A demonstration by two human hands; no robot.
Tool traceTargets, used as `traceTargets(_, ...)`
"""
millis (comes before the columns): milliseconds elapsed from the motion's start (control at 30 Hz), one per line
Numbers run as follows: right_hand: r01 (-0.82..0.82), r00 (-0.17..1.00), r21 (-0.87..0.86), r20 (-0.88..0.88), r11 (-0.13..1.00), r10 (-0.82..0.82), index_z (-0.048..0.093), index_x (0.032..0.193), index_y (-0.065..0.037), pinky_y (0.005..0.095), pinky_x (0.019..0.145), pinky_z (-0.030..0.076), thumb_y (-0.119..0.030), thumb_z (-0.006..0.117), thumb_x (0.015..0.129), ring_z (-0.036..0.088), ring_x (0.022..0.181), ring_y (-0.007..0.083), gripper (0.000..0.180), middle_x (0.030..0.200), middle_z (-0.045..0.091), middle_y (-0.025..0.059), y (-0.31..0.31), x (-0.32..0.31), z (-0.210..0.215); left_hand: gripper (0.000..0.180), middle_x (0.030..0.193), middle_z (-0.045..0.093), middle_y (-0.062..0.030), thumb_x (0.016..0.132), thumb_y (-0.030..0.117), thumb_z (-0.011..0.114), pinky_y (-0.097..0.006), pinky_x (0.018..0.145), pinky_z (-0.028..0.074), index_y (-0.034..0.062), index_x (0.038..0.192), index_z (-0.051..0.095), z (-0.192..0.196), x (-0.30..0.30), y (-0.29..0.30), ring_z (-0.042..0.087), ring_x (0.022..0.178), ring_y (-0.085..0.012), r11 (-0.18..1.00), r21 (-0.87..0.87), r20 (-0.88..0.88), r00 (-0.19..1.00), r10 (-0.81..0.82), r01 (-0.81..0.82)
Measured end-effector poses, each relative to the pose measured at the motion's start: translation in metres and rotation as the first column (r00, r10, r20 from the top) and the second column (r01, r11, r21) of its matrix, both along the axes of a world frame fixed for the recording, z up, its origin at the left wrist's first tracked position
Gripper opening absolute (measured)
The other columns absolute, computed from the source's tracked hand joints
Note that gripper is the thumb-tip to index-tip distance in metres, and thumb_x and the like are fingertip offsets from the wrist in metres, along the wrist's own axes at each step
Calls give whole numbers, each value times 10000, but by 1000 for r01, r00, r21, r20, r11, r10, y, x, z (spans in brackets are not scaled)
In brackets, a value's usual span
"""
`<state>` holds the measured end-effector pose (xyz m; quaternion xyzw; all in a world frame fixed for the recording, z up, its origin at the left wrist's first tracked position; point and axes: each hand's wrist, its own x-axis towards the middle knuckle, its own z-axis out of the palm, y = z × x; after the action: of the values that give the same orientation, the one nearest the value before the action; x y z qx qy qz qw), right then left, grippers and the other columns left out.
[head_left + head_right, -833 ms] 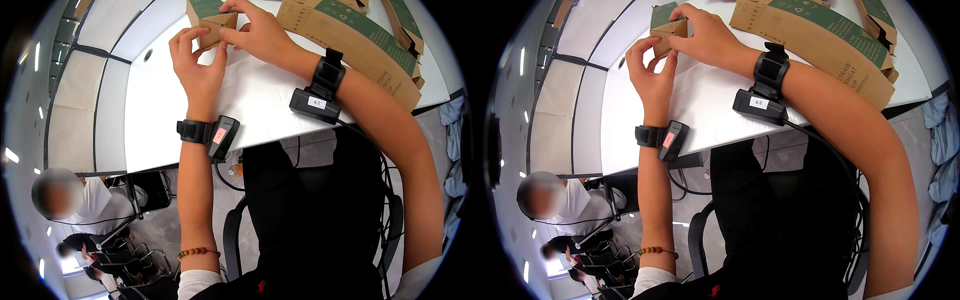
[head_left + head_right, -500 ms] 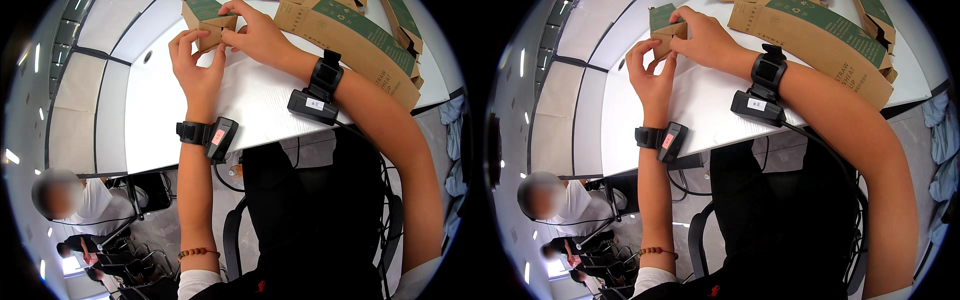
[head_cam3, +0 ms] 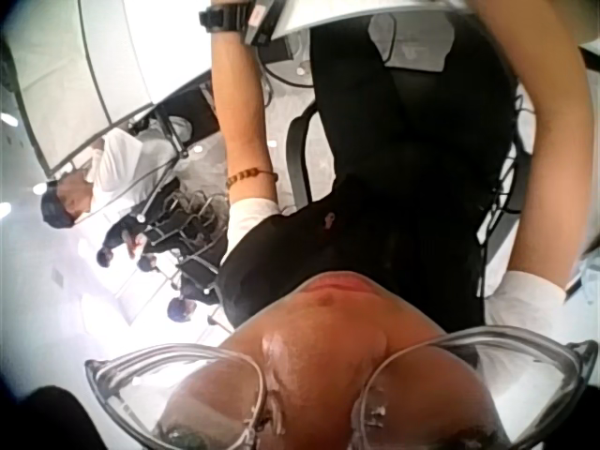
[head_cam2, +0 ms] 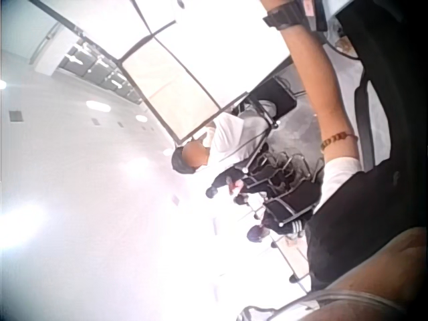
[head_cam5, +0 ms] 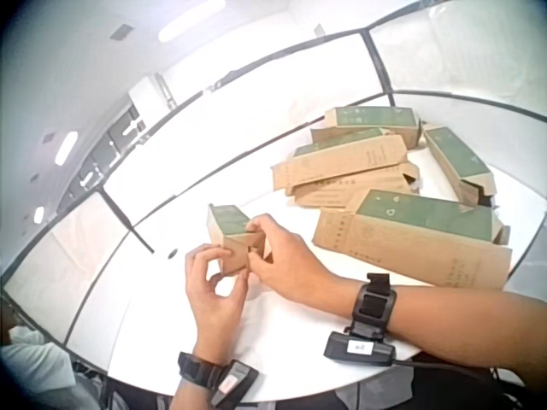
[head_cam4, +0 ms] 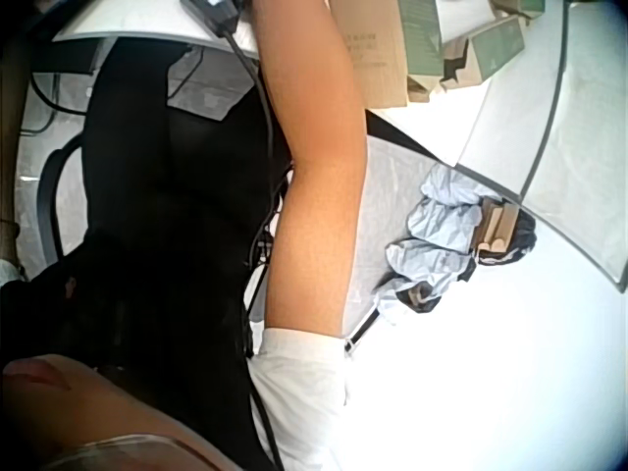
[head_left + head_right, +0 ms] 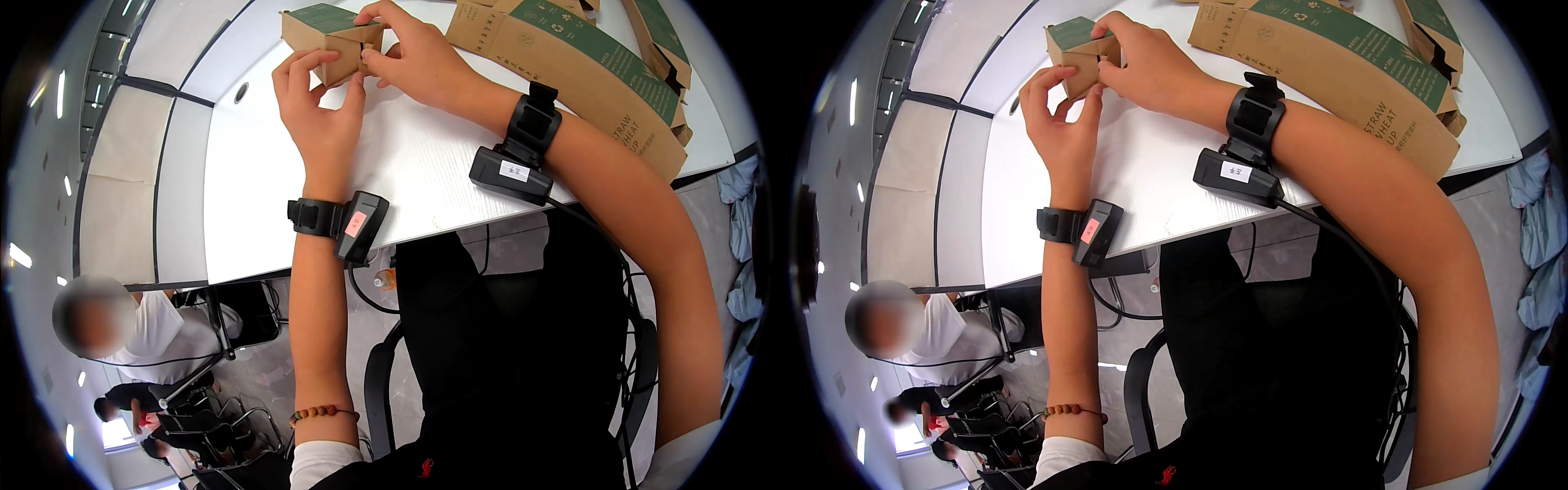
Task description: Fold and assemble cardboard boxes at a workstation.
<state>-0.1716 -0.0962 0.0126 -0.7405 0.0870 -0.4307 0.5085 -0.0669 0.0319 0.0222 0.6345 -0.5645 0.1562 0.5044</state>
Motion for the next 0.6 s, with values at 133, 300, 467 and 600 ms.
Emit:
traceTargets(133,-17,997,-53,-81,998,12,552,1270,-64,354,704,556,-134,627,926,701,806,240,359,1000,665,161,-6,2,-5,382,1263,521,-72,805,-40,777,-319,871,612,74,1140,634,0,-1,0,567,1190,-201,1000,3,7,1000,16,-16)
traceTargets(300,-47,997,-28,63,998,49,513,1203,2,411,737,554,-42,650,890,712,844,350,345,955,689,249,0,1,0,381,1263,521,-74,804,-49,768,-315,868,616,69,1140,634,-1,1,1,567,1192,-199,1000,-3,9,1000,5,-5)
traceTargets(467,5,998,-68,68,998,-1,499,1217,-2,425,769,558,-29,639,906,714,897,377,342,996,685,265,-1,5,-4,369,1263,523,-76,804,-51,766,-312,868,617,67,1130,640,0,1,0,569,1193,-198,1000,-4,6,1000,7,-7)
traceTargets(600,-31,998,0,58,1000,31,494,1220,-1,431,770,557,-27,628,916,711,893,387,333,993,685,272,1,4,-2,360,1263,525,-76,810,-42,769,-318,870,612,67,1129,643,0,0,0,570,1191,-200,1000,-13,9,1000,-8,8)
